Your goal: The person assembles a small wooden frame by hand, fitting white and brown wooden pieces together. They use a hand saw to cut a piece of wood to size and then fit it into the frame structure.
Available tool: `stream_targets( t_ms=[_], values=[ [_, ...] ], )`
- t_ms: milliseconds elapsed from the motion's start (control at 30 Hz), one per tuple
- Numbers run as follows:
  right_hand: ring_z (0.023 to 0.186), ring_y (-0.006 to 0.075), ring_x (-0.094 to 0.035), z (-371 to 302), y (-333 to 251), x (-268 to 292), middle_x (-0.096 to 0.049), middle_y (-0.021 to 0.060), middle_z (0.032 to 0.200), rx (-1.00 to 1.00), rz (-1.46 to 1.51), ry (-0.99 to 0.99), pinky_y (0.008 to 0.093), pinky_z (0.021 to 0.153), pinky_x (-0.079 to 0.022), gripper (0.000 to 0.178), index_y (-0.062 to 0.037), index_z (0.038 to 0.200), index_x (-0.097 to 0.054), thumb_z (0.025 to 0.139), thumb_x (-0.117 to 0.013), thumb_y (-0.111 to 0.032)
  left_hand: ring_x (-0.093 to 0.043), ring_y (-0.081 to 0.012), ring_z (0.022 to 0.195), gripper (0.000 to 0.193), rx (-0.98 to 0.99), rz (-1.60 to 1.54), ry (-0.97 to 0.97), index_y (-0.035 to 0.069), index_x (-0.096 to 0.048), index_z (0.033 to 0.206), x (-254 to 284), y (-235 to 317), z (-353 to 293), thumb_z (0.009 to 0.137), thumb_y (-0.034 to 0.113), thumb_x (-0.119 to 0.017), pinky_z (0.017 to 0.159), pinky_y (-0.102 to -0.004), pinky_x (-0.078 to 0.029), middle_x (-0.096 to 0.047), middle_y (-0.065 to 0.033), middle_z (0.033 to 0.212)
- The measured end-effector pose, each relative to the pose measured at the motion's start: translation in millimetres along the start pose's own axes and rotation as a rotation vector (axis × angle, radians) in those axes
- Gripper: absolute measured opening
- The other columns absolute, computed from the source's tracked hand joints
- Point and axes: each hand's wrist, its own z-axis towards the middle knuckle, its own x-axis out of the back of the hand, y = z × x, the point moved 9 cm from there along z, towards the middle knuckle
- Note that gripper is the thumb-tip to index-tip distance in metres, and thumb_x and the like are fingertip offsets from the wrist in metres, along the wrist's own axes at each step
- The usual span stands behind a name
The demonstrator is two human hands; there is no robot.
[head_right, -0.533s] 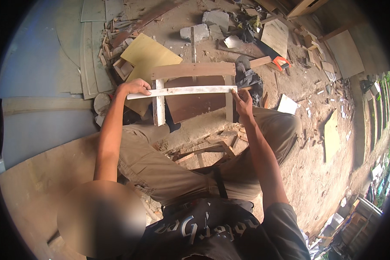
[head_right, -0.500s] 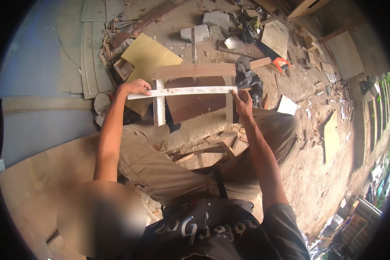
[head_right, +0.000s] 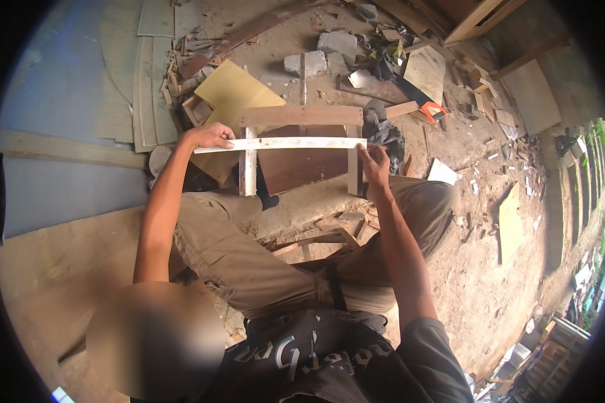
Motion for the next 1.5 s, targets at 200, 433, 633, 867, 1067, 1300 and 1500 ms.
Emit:
stream_targets(
  t_ms=[200,433,633,867,1067,1300,1500],
  values=[
    [0.089,0.0143,-0.061,-10,-54,20,-0.064,0.0089,0.103,0.163,-0.013,0.268,0.0275,0.078,-0.05,0.044,0.0033,0.115,-0.059,0.094,-0.068,-0.034,-0.063,-0.0232,0.088,0.026,-0.252,0.087,0.479,-0.001,-0.062,0.102,20,83,-76,0.085,0.017,-0.072,0.082,-0.035,-0.048,-0.067,-0.0118,0.095],
    [0.096,0.0178,-0.064,-92,-133,-99,-0.067,0.0139,0.108,-0.018,0.194,-0.255,0.0297,0.085,-0.052,0.05,0.0067,0.12,-0.059,0.094,-0.068,-0.035,-0.06,-0.0406,0.097,0.028,-0.247,0.124,1.343,0.003,-0.057,0.11,-37,170,-140,0.086,0.011,-0.067,0.083,-0.0484,-0.047,-0.064,-0.0204,0.102],
    [0.092,0.0139,-0.065,-111,-161,-144,-0.069,0.013,0.101,0.067,0.245,-0.272,0.0272,0.078,-0.053,0.038,0.0075,0.109,-0.064,0.095,-0.067,-0.028,-0.06,-0.0371,0.101,0.027,-0.267,0.29,1.448,0.003,-0.059,0.11,-90,246,-125,0.083,0.004,-0.065,0.087,-0.0458,-0.047,-0.065,-0.0169,0.107],
    [0.072,0.0129,-0.067,-104,-160,-117,-0.069,0.0092,0.081,0.003,0.285,-0.155,0.0246,0.067,-0.054,0.036,0.0062,0.091,-0.067,0.096,-0.066,-0.03,-0.059,-0.0306,0.111,0.026,-0.475,0.438,1.392,0.002,-0.061,0.11,-100,273,-127,0.084,0.004,-0.065,0.094,-0.0434,-0.045,-0.064,-0.0097,0.117],
    [0.073,0.0126,-0.067,-100,-155,-112,-0.069,0.0088,0.08,0.06,0.356,-0.103,0.0248,0.065,-0.054,0.032,0.0077,0.092,-0.067,0.098,-0.063,-0.024,-0.056,-0.0393,0.118,0.03,-0.523,0.465,1.318,-0.001,-0.061,0.111,-97,283,-125,0.083,0.004,-0.068,0.101,-0.0475,-0.046,-0.057,-0.0176,0.134],
    [0.074,0.0111,-0.066,-100,-172,-102,-0.071,0.0085,0.082,0.148,0.332,-0.1,0.0253,0.069,-0.053,0.029,0.0077,0.094,-0.067,0.1,-0.06,-0.02,-0.061,-0.0392,0.111,0.021,-0.583,0.334,1.292,-0.003,-0.066,0.103,-91,288,-129,0.084,0.007,-0.069,0.101,-0.0494,-0.046,-0.061,-0.0183,0.128],
    [0.079,0.0108,-0.066,-104,-179,-103,-0.071,0.009,0.085,0.208,0.389,-0.107,0.0253,0.071,-0.051,0.026,0.0075,0.097,-0.066,0.099,-0.06,-0.018,-0.068,-0.0308,0.098,0.012,-0.578,0.089,1.374,0.001,-0.069,0.097,-79,284,-129,0.086,0.007,-0.069,0.103,-0.0477,-0.045,-0.071,-0.014,0.109]
  ],
)
